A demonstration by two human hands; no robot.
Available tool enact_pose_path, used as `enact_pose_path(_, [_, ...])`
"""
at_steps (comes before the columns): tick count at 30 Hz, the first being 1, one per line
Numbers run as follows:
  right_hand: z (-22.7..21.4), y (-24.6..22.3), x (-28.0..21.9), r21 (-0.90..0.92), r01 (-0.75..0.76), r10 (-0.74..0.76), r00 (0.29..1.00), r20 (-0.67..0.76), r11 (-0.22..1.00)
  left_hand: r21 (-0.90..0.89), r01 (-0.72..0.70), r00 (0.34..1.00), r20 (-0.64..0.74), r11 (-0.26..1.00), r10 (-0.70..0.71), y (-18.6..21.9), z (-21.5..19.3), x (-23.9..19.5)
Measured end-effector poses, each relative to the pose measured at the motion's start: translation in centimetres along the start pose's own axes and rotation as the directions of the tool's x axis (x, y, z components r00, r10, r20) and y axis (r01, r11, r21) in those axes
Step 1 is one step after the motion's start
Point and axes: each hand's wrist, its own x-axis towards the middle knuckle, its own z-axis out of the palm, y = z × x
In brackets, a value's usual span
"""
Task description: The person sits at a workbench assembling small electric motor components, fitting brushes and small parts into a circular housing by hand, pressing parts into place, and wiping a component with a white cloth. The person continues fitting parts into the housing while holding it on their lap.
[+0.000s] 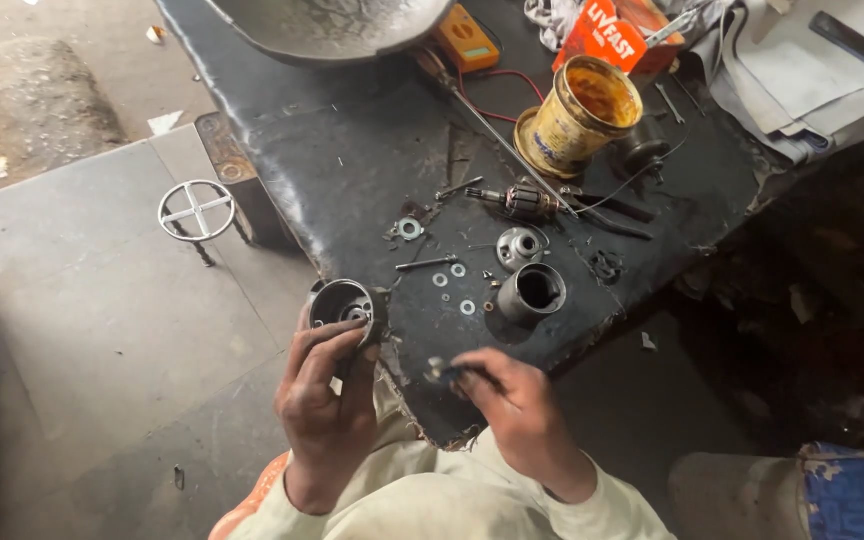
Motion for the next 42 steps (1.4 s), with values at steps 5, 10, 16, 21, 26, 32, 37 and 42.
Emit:
enact_pose_path(5, [-6.2,-2.2,-0.2,-0.094,0.192,-0.209,0.951,-0.226,0.977,0.046,-0.111,0.984,0.146,0.993,0.103,-0.2,0.8,0.8])
enact_pose_path(10, [-15.6,-2.6,6.4,-0.429,0.128,-0.355,0.787,-0.504,0.894,0.074,-0.230,0.949,0.238,0.970,0.207,-0.5,2.1,0.6])
enact_pose_path(16, [-24.3,4.3,16.1,-0.771,-0.034,-0.527,0.710,-0.467,0.636,0.095,-0.256,0.948,0.217,0.962,0.231,-0.6,3.4,1.0])
enact_pose_path(21, [-23.9,6.5,18.0,-0.787,-0.133,-0.505,0.700,-0.505,0.602,0.130,-0.096,0.970,0.235,0.987,0.063,-0.9,3.3,1.9])
enact_pose_path(26, [-24.0,8.3,18.0,-0.760,-0.127,-0.542,0.627,-0.559,0.637,0.033,0.022,0.969,0.245,0.999,-0.029,-1.5,3.6,2.3])
enact_pose_path(32, [-24.7,9.0,17.4,-0.625,0.023,-0.510,0.602,-0.614,0.780,0.060,-0.102,0.972,0.219,0.993,0.087,-2.0,4.2,1.8])
enact_pose_path(37, [-25.5,10.6,16.4,-0.588,0.076,-0.516,0.578,-0.632,0.805,0.101,-0.254,0.950,0.214,0.962,0.229,-2.6,4.0,1.6])
enact_pose_path(42, [-17.7,3.4,9.6,-0.643,0.333,-0.695,0.553,-0.459,0.690,0.082,-0.154,0.964,0.232,0.985,0.131,-2.2,3.3,2.2])
